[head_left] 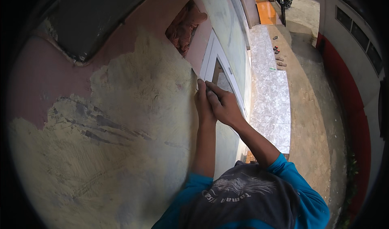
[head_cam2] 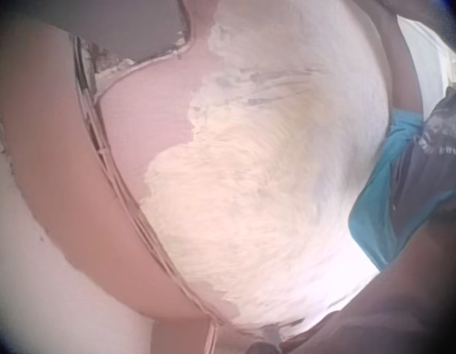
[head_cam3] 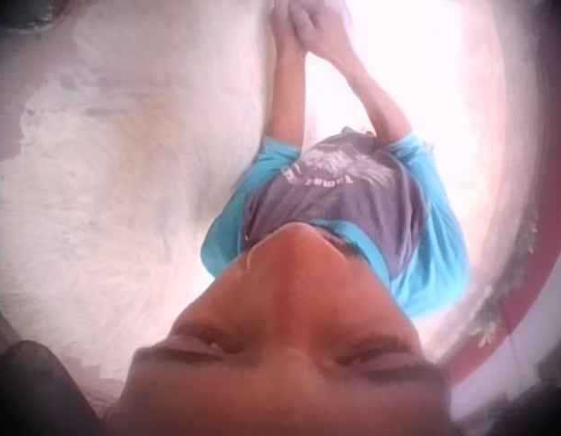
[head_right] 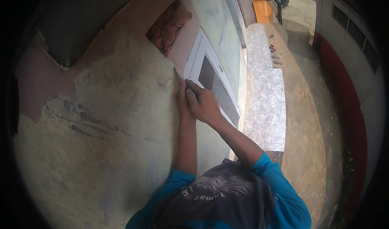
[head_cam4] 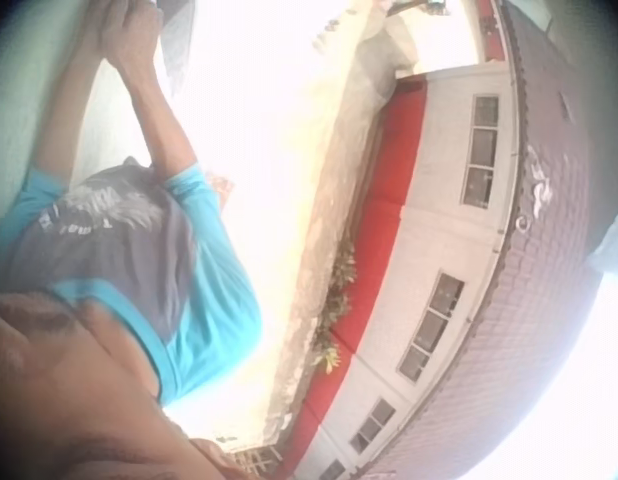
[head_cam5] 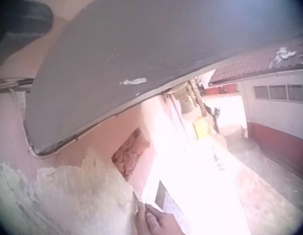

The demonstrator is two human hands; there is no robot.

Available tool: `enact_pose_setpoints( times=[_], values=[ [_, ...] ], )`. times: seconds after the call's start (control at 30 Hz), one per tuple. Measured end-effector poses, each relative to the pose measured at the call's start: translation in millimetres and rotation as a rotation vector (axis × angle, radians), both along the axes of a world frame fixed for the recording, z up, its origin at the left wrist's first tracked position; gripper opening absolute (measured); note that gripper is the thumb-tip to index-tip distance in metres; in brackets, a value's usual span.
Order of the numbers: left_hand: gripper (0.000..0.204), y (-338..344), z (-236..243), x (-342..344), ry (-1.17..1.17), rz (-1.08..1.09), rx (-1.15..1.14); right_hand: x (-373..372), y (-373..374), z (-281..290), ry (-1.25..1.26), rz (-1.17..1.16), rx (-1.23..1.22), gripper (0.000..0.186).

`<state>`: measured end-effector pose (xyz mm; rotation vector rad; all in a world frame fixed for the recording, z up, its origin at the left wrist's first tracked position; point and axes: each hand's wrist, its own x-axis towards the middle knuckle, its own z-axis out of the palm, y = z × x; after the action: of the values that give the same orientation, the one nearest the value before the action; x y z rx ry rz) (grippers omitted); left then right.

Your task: The person uses a trowel to apply and smooth a layer of white plaster onto a pink wall. They repeatedly spread the material and occasionally use their hand to check the surface texture.

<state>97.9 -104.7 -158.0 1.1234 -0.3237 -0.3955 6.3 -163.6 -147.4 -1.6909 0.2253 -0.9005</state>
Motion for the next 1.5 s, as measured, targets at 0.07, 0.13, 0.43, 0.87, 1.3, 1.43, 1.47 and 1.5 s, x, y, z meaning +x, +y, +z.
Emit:
enact_pose_setpoints(
  times=[0.07, 0.13, 0.43, 0.87, 1.3, 1.43, 1.47, 1.5],
  values=[
    [0.064, -5, 3, 0, 0.004, -0.034, 0.040, 2, -5, 0, -0.034, 0.044, 0.059, 0.053],
    [0.064, -9, 9, -1, -0.031, -0.039, 0.027, 3, -8, 1, 0.050, 0.077, 0.109, 0.052],
    [0.060, 3, 43, -17, -0.109, 0.053, 0.123, -7, -3, 24, 0.041, 0.109, 0.081, 0.053],
    [0.057, 26, 116, -34, -0.180, 0.108, -0.049, -15, 14, 89, -0.199, 0.027, -0.235, 0.052],
    [0.051, 38, 143, -35, -0.320, 0.109, -0.088, -19, 17, 129, -0.224, 0.084, -0.235, 0.053],
    [0.056, 47, 160, -51, -0.242, 0.209, -0.118, -20, 29, 133, -0.364, 0.012, -0.402, 0.053],
    [0.057, 48, 162, -53, -0.358, 0.227, -0.124, -20, 31, 133, -0.296, 0.026, -0.386, 0.053],
    [0.057, 48, 163, -55, -0.459, 0.281, -0.121, -19, 33, 135, -0.342, -0.011, -0.383, 0.054]
  ],
)
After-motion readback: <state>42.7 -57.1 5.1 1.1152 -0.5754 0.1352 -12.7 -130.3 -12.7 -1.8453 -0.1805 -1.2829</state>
